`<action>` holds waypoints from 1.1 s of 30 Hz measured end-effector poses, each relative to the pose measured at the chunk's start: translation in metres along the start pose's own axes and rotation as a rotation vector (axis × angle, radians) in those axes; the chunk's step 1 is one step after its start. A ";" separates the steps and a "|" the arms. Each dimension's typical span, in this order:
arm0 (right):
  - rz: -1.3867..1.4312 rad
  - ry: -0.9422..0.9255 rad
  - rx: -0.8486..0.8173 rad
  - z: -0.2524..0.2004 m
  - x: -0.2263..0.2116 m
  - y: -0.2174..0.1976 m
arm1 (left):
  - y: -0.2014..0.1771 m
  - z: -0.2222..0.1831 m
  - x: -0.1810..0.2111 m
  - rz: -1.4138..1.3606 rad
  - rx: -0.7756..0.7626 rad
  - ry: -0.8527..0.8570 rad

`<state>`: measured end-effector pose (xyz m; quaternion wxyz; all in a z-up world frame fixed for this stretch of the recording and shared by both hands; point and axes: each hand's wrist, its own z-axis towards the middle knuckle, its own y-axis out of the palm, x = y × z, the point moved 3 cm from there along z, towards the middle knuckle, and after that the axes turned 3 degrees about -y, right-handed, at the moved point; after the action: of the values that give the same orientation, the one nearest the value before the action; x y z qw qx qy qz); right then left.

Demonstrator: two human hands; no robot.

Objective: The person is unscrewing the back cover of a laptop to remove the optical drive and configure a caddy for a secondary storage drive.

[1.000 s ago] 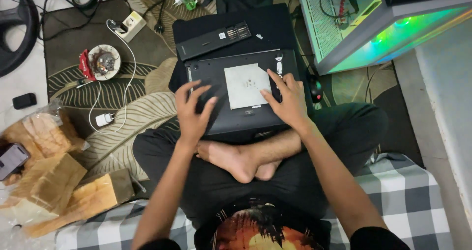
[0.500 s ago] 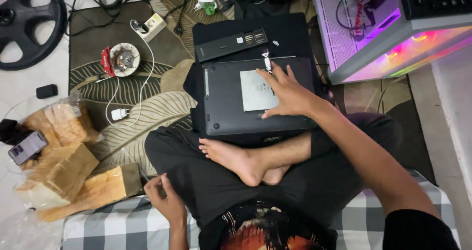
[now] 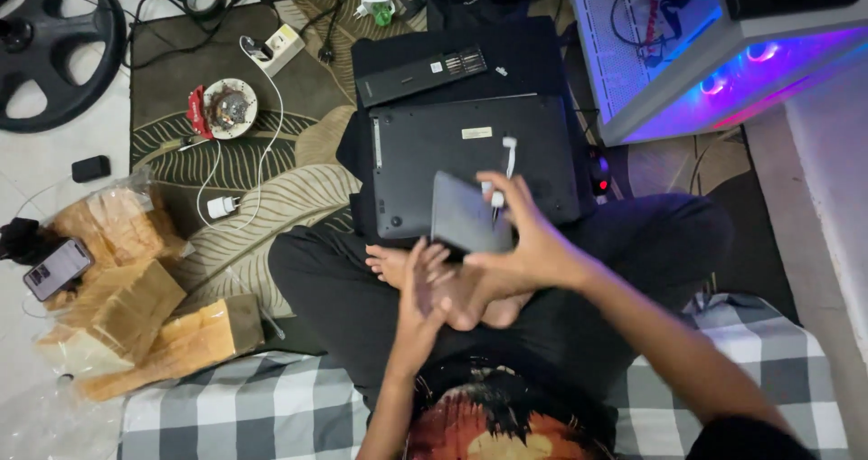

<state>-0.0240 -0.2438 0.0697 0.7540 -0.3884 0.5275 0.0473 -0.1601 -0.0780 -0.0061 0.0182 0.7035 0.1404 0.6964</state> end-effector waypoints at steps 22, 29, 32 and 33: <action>-0.368 0.286 0.918 -0.310 0.166 -0.079 | 0.101 0.006 0.014 -1.411 -0.517 -0.487; -0.661 0.496 0.436 -0.371 0.259 -0.039 | 0.098 -0.012 0.032 -1.261 -0.368 -0.364; -0.672 0.361 0.461 -0.375 0.264 -0.031 | 0.091 -0.014 0.052 -1.407 -0.358 -0.374; -0.671 0.344 0.459 -0.375 0.271 -0.033 | 0.089 -0.014 0.058 -1.405 -0.358 -0.357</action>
<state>-0.1741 -0.5966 -0.1911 0.6955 -0.3628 0.4869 -0.3842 -0.1591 -0.1525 0.0706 0.5958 0.5367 0.4363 0.4082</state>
